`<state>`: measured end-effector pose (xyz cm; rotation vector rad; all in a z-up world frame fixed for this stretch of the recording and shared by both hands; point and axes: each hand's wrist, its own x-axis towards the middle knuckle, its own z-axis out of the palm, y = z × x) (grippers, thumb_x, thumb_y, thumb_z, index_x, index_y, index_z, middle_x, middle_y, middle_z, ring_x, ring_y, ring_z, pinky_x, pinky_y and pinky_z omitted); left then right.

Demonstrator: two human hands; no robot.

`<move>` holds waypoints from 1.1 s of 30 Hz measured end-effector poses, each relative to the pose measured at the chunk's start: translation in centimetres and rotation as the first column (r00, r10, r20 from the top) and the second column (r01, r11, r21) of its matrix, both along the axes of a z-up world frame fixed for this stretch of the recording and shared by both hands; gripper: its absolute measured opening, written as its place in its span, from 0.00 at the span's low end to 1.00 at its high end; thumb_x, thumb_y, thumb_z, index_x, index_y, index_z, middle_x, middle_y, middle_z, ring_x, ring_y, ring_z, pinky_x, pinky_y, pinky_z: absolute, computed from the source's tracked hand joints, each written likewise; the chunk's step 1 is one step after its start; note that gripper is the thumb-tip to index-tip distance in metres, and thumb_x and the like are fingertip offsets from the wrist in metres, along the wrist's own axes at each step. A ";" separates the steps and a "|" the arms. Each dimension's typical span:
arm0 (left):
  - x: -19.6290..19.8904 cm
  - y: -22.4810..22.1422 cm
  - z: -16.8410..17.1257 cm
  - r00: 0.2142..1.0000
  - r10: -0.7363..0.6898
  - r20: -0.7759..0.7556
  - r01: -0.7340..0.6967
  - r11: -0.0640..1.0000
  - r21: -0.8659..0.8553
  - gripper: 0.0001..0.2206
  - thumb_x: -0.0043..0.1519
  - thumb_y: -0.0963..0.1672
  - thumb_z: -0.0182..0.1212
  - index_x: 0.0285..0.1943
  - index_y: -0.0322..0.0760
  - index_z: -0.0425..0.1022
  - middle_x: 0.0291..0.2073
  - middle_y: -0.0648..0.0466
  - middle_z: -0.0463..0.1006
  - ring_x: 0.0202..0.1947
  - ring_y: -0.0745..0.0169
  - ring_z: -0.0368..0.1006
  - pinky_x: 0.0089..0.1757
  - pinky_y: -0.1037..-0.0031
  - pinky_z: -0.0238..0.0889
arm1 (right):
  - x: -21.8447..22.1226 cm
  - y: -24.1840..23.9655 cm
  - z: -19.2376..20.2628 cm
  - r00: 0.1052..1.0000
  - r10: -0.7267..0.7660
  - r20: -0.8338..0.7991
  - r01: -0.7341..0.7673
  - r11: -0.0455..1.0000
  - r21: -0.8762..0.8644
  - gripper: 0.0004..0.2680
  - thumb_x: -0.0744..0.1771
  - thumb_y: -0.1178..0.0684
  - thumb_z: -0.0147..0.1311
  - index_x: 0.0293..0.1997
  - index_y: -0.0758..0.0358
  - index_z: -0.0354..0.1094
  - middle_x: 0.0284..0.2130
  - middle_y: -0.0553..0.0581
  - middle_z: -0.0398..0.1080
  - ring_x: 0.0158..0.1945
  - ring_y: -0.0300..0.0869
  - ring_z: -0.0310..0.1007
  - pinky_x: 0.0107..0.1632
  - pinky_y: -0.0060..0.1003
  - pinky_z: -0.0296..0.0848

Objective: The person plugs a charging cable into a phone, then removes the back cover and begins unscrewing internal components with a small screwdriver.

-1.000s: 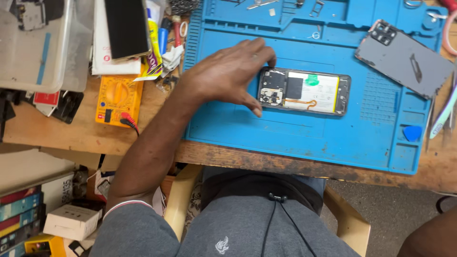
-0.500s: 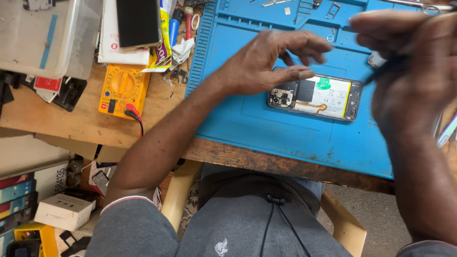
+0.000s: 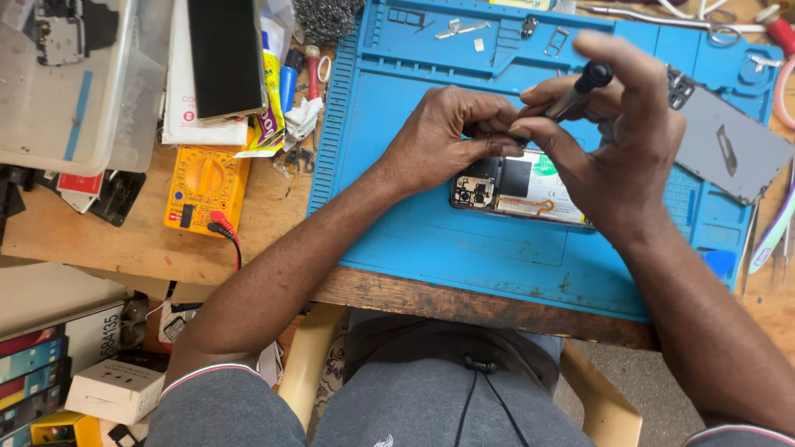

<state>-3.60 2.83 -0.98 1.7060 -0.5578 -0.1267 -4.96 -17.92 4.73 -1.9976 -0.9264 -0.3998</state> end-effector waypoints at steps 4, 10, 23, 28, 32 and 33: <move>0.3 0.4 0.1 0.997 0.002 0.074 -0.002 1.000 0.009 0.09 0.59 0.40 0.72 0.47 0.39 0.83 0.37 0.54 0.87 0.40 0.69 0.85 0.45 0.75 0.81 | 0.5 0.3 -0.8 0.991 0.030 0.132 -0.026 0.999 -0.030 0.22 0.71 0.64 0.68 0.67 0.62 0.52 0.50 0.64 0.74 0.56 0.46 0.79 0.54 0.35 0.85; 0.7 0.6 -0.6 0.997 0.027 0.068 -0.030 0.999 0.038 0.10 0.59 0.42 0.71 0.49 0.40 0.83 0.37 0.55 0.87 0.40 0.69 0.86 0.45 0.75 0.82 | 0.6 0.0 -2.0 0.992 0.033 0.125 -0.027 0.998 -0.053 0.23 0.72 0.62 0.67 0.71 0.61 0.51 0.54 0.64 0.73 0.59 0.48 0.78 0.57 0.36 0.81; 1.1 0.6 -1.1 0.998 0.020 0.065 -0.026 0.996 0.083 0.09 0.58 0.43 0.72 0.46 0.41 0.83 0.34 0.56 0.87 0.38 0.70 0.85 0.42 0.75 0.82 | 1.0 -0.2 -3.2 0.994 -0.003 0.107 0.010 0.998 -0.067 0.22 0.71 0.59 0.69 0.69 0.60 0.57 0.53 0.59 0.75 0.56 0.44 0.81 0.55 0.33 0.83; 1.0 0.6 -1.0 0.997 0.027 0.074 -0.036 0.993 0.111 0.08 0.58 0.42 0.72 0.45 0.40 0.83 0.32 0.56 0.87 0.35 0.68 0.85 0.40 0.73 0.81 | 0.8 -0.2 -3.2 0.981 -0.016 0.191 0.028 0.998 -0.058 0.23 0.69 0.57 0.71 0.69 0.60 0.59 0.55 0.63 0.73 0.52 0.44 0.80 0.52 0.33 0.84; 1.3 1.1 -0.9 0.991 -0.024 0.131 0.014 0.997 0.076 0.10 0.60 0.41 0.69 0.50 0.41 0.82 0.39 0.55 0.87 0.42 0.67 0.85 0.45 0.72 0.80 | 0.7 0.2 -3.2 0.969 -0.066 0.237 0.094 0.989 -0.111 0.23 0.66 0.54 0.73 0.66 0.57 0.62 0.50 0.60 0.76 0.50 0.45 0.80 0.47 0.34 0.83; 1.5 1.4 -0.8 0.988 -0.042 0.149 0.031 0.997 0.076 0.11 0.61 0.41 0.69 0.52 0.41 0.82 0.40 0.55 0.87 0.44 0.67 0.84 0.47 0.72 0.80 | 0.6 0.2 -3.0 0.980 -0.047 0.193 0.070 0.991 -0.115 0.22 0.67 0.56 0.72 0.67 0.56 0.63 0.50 0.60 0.76 0.50 0.44 0.81 0.49 0.34 0.83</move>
